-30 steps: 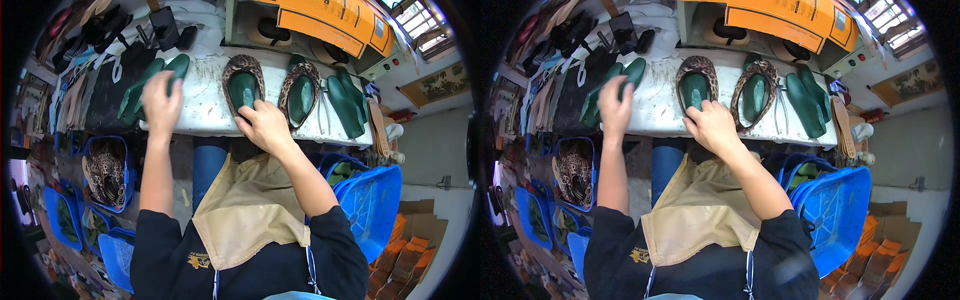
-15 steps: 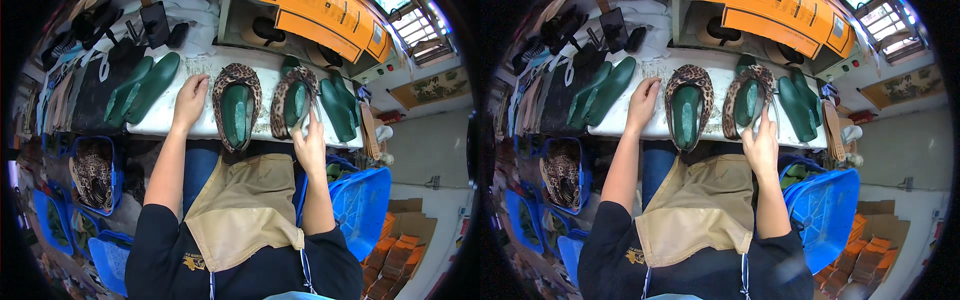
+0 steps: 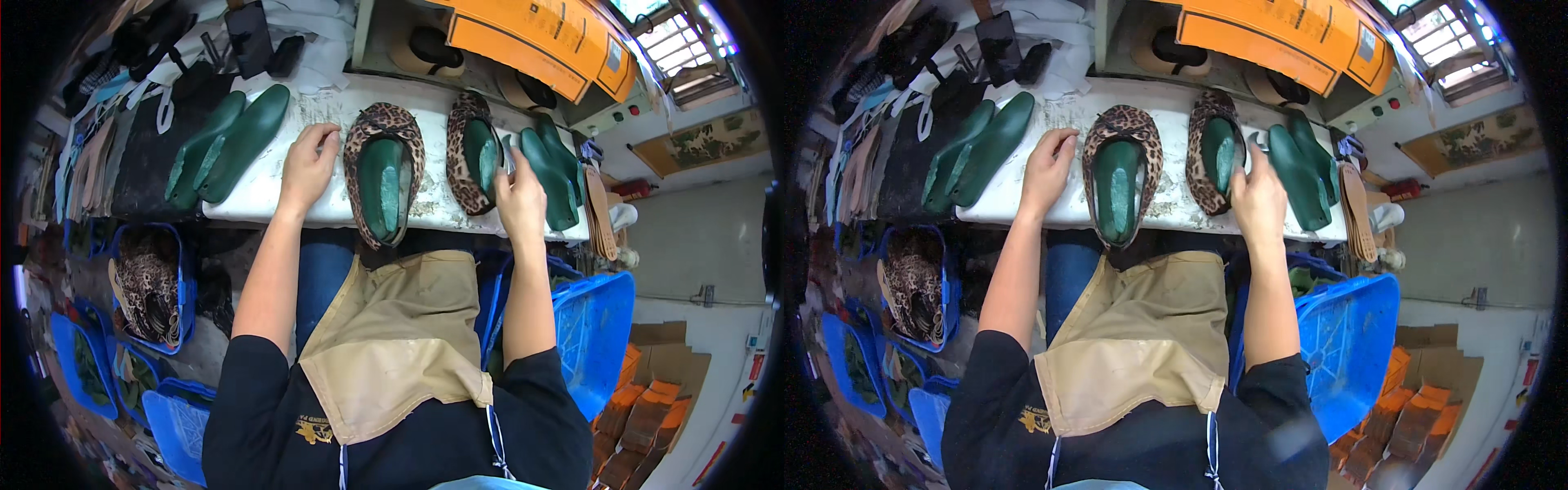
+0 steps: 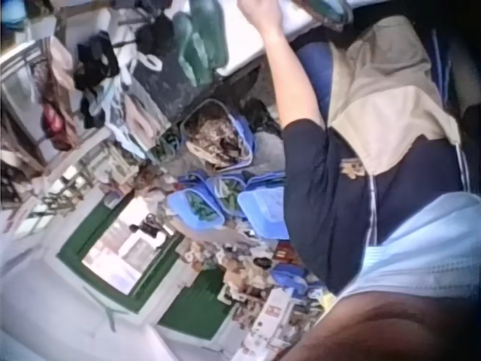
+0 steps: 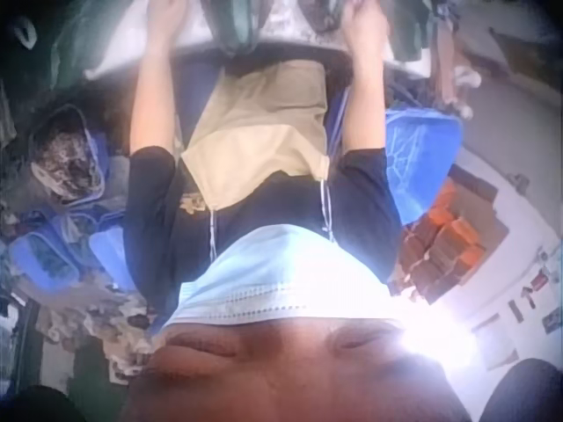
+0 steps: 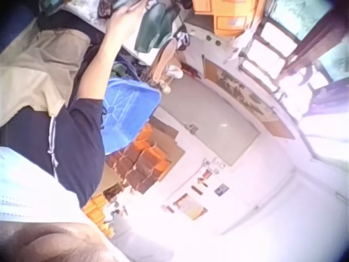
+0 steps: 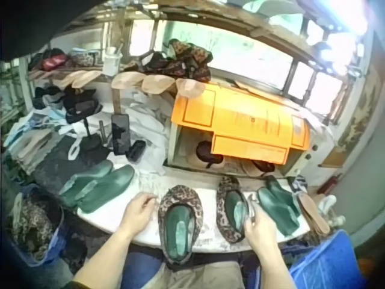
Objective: Manually assemble shoe components by fitting leopard-print uppers onto lasts and preparing them for sole attachment.
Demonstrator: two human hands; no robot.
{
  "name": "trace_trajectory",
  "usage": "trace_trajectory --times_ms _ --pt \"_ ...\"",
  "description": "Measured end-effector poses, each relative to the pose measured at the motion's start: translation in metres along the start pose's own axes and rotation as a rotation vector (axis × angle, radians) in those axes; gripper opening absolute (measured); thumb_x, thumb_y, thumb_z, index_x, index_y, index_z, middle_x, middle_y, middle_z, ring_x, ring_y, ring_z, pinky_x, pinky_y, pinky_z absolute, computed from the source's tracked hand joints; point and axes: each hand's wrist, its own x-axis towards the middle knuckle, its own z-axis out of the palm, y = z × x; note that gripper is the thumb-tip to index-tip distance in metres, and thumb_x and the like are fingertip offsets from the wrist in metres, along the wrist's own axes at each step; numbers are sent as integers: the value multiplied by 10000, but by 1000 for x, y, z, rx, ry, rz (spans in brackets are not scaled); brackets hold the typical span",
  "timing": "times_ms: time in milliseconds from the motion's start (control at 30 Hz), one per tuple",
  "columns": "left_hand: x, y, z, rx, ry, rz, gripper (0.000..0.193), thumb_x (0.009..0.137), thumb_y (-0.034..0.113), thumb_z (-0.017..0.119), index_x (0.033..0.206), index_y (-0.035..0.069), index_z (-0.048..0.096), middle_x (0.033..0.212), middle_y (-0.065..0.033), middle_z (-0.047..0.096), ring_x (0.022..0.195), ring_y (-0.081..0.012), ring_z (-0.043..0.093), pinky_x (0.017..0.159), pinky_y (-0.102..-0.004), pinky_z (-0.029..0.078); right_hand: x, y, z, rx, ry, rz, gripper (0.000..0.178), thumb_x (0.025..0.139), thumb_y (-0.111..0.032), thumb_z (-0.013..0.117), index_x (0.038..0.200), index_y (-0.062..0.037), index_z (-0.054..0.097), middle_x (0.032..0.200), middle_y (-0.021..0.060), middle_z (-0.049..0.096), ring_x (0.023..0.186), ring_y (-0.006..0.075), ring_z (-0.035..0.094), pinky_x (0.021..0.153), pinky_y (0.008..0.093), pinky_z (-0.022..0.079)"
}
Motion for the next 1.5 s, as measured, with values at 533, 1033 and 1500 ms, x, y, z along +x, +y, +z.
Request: trace_trajectory --times_ms 533,1033,1500 --pt "103 -7 46 -61 -583 -309 468 1010 372 606 1257 -21 665 1179 -116 705 1076 -186 641 975 -310 475 -138 -69 69 1619 -991 641 624 1054 -552 462 1403 -38 403 1265 216 620 1001 259 689 884 373 559" --pt "72 32 -2 -554 -545 -442 358 974 311 692 1215 48 678 1125 -35 697 1068 -131 658 949 -290 513 -164 -62 62 1683 -894 615 548 1038 -346 555 1459 -47 372 1324 185 585 1116 280 650 988 401 514" --pt "75 37 -2 -790 -735 -677 391 950 277 732 1191 -26 681 1123 -95 743 992 -141 710 896 -292 568 -166 -52 80 1827 -923 678 543 1052 -461 500 1347 -12 573 1231 149 664 1044 254 653 889 355 522"
